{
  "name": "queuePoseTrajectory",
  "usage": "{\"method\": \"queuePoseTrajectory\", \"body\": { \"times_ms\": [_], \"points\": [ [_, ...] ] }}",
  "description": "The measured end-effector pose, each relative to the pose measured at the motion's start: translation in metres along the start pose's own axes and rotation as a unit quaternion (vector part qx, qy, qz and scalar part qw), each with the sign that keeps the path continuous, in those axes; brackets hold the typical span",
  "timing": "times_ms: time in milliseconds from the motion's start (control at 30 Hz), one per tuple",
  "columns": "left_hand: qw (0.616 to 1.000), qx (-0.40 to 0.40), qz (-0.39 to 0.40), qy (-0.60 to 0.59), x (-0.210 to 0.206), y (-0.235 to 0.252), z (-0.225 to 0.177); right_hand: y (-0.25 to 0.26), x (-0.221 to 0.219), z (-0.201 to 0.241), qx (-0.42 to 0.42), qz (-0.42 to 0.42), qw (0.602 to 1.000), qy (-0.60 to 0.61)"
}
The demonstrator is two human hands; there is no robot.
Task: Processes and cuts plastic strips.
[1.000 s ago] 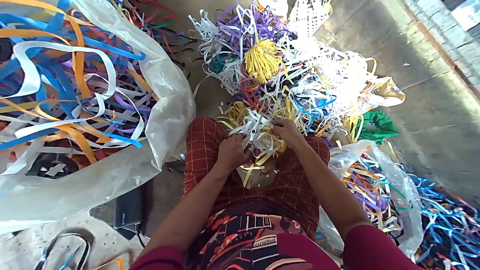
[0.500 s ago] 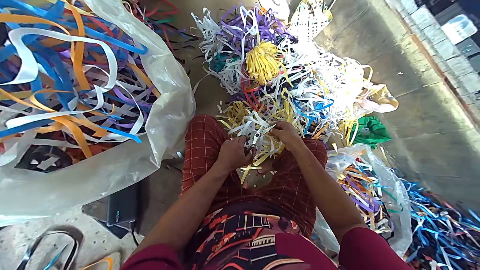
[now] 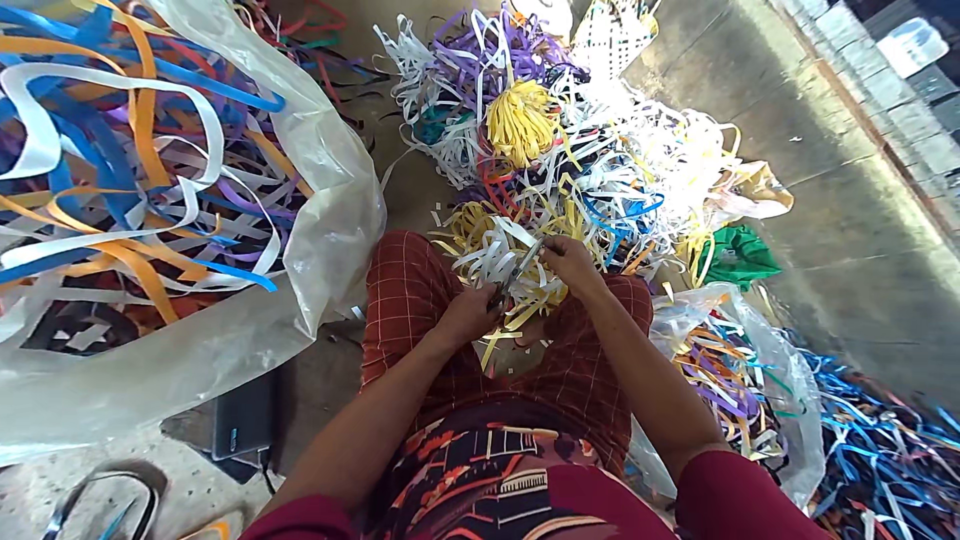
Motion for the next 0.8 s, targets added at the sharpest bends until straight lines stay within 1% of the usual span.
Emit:
{"method": "queuePoseTrajectory", "body": {
  "times_ms": [100, 167, 267, 467, 567, 700, 800],
  "points": [
    [0.999, -0.019, 0.022, -0.028, -0.001, -0.004, 0.001, 0.004, 0.011, -0.005, 0.015, -0.042, 0.999, 0.011],
    [0.998, -0.018, 0.036, -0.040, -0.001, -0.004, 0.001, 0.002, 0.016, -0.008, 0.007, -0.045, 0.999, 0.028],
    [0.997, -0.024, 0.051, -0.057, -0.001, -0.001, -0.001, -0.003, 0.014, -0.011, 0.006, -0.028, 0.999, 0.039],
    [0.997, -0.041, 0.041, -0.057, -0.004, 0.006, 0.001, -0.004, -0.003, -0.020, 0.015, 0.052, 0.998, -0.012],
    [0.996, -0.040, 0.061, -0.057, -0.004, 0.007, 0.007, -0.005, -0.003, -0.017, 0.021, 0.059, 0.998, -0.029],
    [0.992, -0.042, 0.074, -0.091, -0.004, 0.005, 0.007, -0.006, -0.001, -0.013, 0.040, 0.046, 0.996, -0.059],
    [0.992, -0.040, 0.072, -0.094, -0.007, 0.006, 0.007, -0.004, 0.000, -0.017, 0.062, 0.035, 0.993, -0.099]
  ]
}}
Point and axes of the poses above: each hand's wrist, its own y-axis towards the middle knuckle, its own x-axis out of the back of the hand, z = x × y, the point moved 1 cm from there along y, towards the middle knuckle, and after that the axes turned 10 degrees about y, right-handed, at the moved point
